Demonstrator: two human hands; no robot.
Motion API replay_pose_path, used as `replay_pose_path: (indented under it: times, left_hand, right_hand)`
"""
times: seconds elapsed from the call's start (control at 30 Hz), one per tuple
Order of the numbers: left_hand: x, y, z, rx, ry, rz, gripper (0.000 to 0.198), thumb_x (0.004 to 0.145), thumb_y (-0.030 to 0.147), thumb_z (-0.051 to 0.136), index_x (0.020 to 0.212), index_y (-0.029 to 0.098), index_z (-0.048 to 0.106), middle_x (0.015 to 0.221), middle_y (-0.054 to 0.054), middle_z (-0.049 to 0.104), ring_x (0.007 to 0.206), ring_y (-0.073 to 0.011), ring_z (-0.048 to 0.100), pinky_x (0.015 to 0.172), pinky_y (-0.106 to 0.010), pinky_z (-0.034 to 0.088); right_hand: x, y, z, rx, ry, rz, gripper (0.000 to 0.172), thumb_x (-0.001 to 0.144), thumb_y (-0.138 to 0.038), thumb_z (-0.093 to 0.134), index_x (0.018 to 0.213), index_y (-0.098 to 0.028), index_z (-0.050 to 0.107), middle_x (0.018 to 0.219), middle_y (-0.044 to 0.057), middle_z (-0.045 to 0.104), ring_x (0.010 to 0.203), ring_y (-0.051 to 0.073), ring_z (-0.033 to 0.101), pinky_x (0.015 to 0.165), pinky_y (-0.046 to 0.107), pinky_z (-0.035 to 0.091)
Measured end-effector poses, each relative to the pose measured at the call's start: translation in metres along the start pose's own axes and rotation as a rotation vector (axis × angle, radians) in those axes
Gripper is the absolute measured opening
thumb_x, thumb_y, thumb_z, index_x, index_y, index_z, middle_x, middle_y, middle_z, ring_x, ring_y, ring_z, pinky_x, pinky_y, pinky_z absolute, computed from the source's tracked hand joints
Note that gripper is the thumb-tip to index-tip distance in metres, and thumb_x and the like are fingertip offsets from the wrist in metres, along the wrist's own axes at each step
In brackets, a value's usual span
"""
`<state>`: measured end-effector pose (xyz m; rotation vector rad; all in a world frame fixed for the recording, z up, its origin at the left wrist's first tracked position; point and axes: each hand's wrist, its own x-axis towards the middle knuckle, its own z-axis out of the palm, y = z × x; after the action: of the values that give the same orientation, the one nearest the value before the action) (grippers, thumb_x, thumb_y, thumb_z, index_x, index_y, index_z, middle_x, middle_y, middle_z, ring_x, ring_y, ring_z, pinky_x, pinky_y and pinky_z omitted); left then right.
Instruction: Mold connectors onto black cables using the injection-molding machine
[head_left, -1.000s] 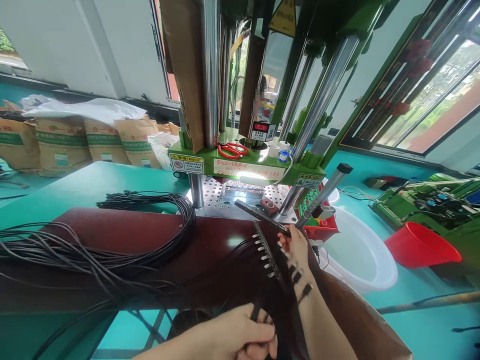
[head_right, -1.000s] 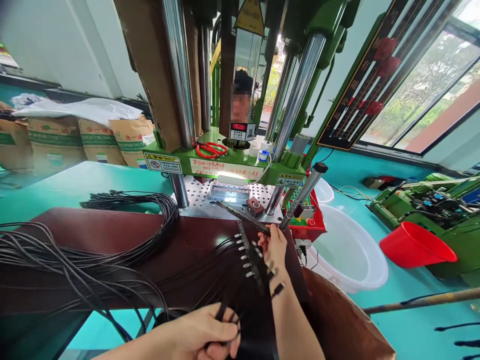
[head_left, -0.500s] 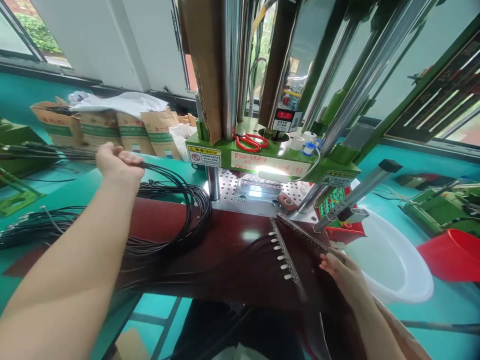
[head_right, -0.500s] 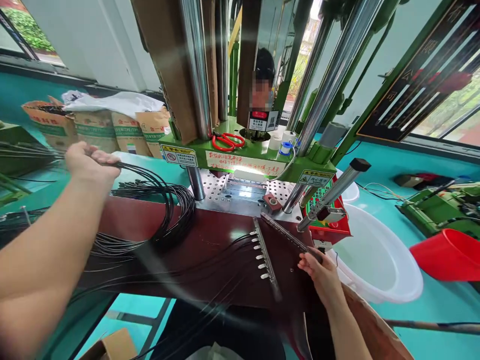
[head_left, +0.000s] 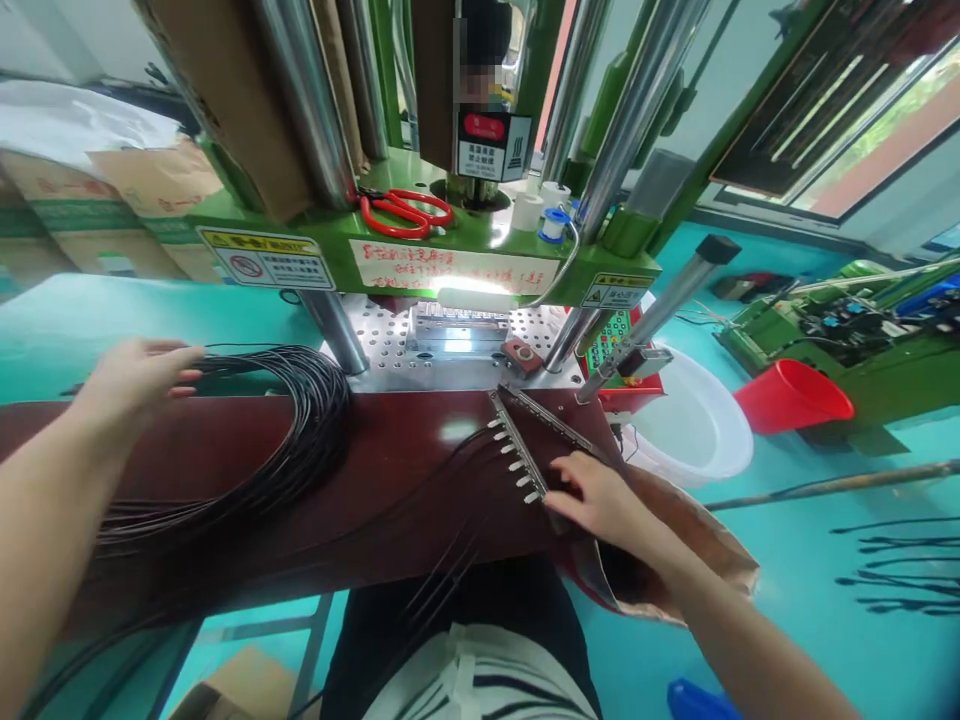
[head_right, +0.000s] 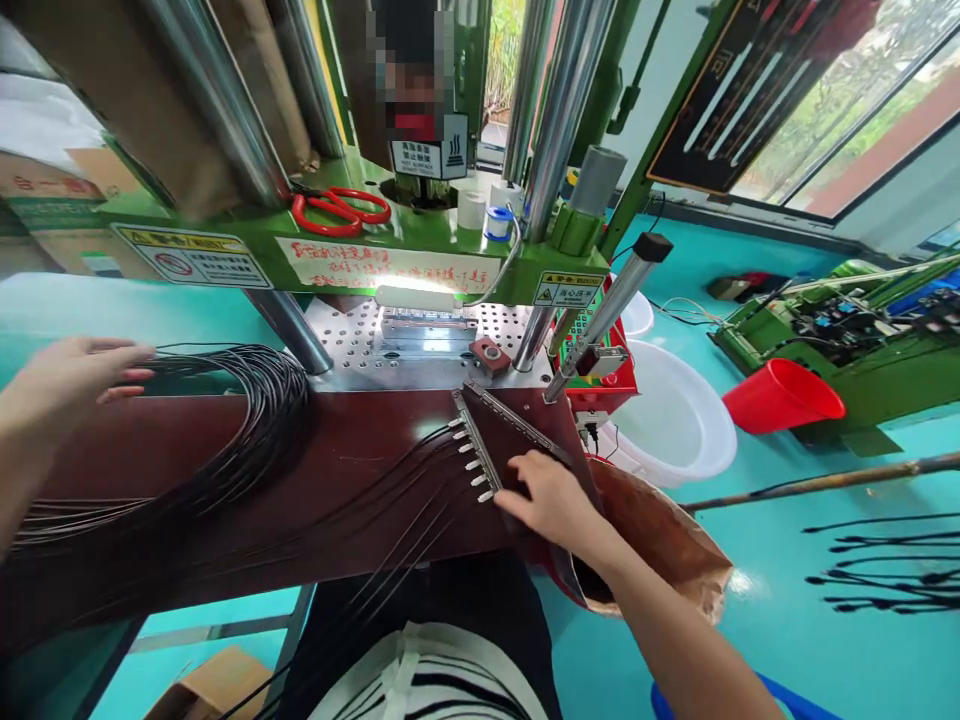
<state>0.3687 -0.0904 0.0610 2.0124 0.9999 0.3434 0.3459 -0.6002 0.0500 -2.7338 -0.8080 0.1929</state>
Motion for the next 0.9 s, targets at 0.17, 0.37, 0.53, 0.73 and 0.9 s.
replay_pose_path:
  times: [0.17,0.37,0.53,0.73,0.9]
  left_hand:
    - [-0.117,0.021,0.021,0.367,-0.619,0.539,0.044,0.072,0.049,0.051,0.105,0.021,0.056,0.081,0.001,0.061,0.071,-0.0137,0.055,0.070,-0.027,0.046]
    - [-0.209,-0.008,0.076,0.700,-0.753,0.793,0.044,0.076,0.043,0.047,0.112,0.017,0.052,0.114,-0.012,0.052,0.090,-0.0243,0.058,0.080,-0.036,0.042]
    - [-0.199,-0.008,0.100,0.529,-0.760,0.720,0.047,0.073,0.041,0.052,0.112,0.015,0.050,0.102,-0.009,0.055,0.085,-0.0222,0.057,0.075,-0.033,0.041]
    - [-0.166,0.020,0.130,0.030,-1.051,0.248,0.038,0.064,0.045,0.060,0.088,0.015,0.058,0.069,0.001,0.057,0.041,-0.0049,0.033,0.040,-0.022,0.023]
    - [-0.141,0.047,0.160,-0.272,-1.102,-0.012,0.037,0.055,0.042,0.068,0.075,0.015,0.054,0.068,0.001,0.060,0.032,0.0005,0.019,0.036,-0.020,0.007]
  right_hand:
    - [0.010,-0.023,-0.003,-0.101,-0.282,0.062,0.024,0.073,-0.023,0.052,0.094,-0.012,0.052,0.095,0.011,0.056,0.082,0.023,0.056,0.070,0.030,0.041]
    - [0.045,-0.013,-0.017,-0.124,-0.281,0.206,0.027,0.071,-0.012,0.043,0.097,-0.014,0.049,0.092,0.011,0.062,0.079,0.025,0.059,0.063,0.030,0.038]
    - [0.091,-0.007,-0.031,-0.122,-0.169,0.196,0.034,0.071,-0.011,0.044,0.104,-0.016,0.051,0.098,0.011,0.063,0.089,0.027,0.057,0.069,0.032,0.038]
    - [0.175,-0.001,-0.048,-0.011,-0.017,0.144,0.034,0.070,-0.008,0.049,0.101,-0.018,0.059,0.106,0.003,0.061,0.097,0.020,0.054,0.077,0.025,0.039]
    - [0.233,-0.008,-0.050,0.067,0.044,0.199,0.024,0.076,-0.010,0.054,0.098,-0.014,0.061,0.099,0.005,0.062,0.090,0.018,0.057,0.075,0.026,0.044]
